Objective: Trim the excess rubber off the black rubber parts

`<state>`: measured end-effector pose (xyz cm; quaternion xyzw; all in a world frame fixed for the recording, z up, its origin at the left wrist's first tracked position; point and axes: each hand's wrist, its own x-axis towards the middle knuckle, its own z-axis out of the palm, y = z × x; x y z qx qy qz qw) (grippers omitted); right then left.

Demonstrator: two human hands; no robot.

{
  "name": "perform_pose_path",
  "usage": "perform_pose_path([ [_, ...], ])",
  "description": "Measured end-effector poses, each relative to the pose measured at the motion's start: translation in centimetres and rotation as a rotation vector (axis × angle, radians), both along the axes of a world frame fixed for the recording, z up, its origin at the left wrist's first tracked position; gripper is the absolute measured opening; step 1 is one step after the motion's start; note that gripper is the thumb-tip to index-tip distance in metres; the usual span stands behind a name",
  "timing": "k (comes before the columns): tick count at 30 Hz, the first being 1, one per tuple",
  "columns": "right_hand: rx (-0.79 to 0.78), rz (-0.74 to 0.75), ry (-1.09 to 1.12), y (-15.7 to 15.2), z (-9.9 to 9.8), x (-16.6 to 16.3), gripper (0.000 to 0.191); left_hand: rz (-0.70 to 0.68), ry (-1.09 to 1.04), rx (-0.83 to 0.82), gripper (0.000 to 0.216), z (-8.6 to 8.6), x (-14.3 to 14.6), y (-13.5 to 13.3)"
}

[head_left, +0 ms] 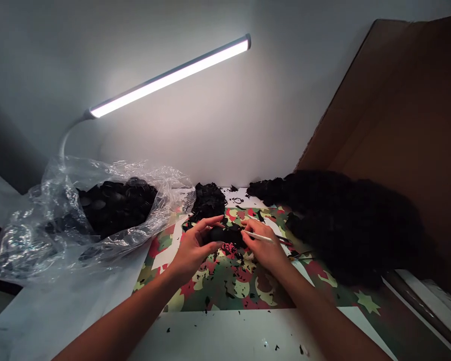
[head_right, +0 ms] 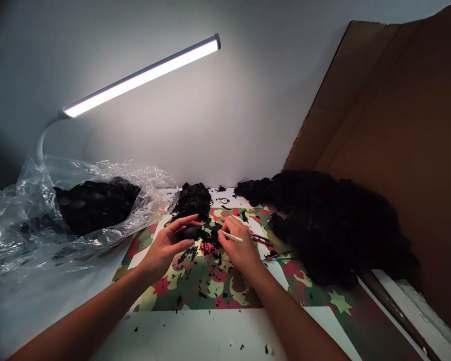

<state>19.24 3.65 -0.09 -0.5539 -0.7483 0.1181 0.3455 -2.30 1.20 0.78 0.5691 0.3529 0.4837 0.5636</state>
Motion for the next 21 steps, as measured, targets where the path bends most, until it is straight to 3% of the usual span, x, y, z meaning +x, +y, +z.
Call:
perform_pose_path([
  [6,0.045,0.006,0.359,-2.2,1.6,-1.9,0.016,0.008,0.0,-0.028,0.047,-1.0,-0.4,0.9],
  [8,-0.016,0.013,0.435,-2.8,1.8,-2.1,0.026,0.021,0.04,-0.034,0.046,-1.0,-0.3,0.8],
  [10,-0.082,0.082,0.46,-3.1,1.7,-2.2,0.035,0.043,0.123,-0.006,0.045,-1.0,-0.1,0.7],
  [13,-0.13,0.186,0.438,-3.1,1.1,-2.5,0.03,0.075,0.233,0.079,0.042,-0.9,0.2,0.5],
  [18,-0.058,0.179,0.43,-3.6,0.4,-3.7,0.012,0.131,0.379,0.262,0.042,-1.2,0.6,0.2],
  [21,0.015,0.191,0.432,-3.9,0.5,-4.0,0.01,0.145,0.446,0.292,0.035,-1.0,0.6,0.1],
])
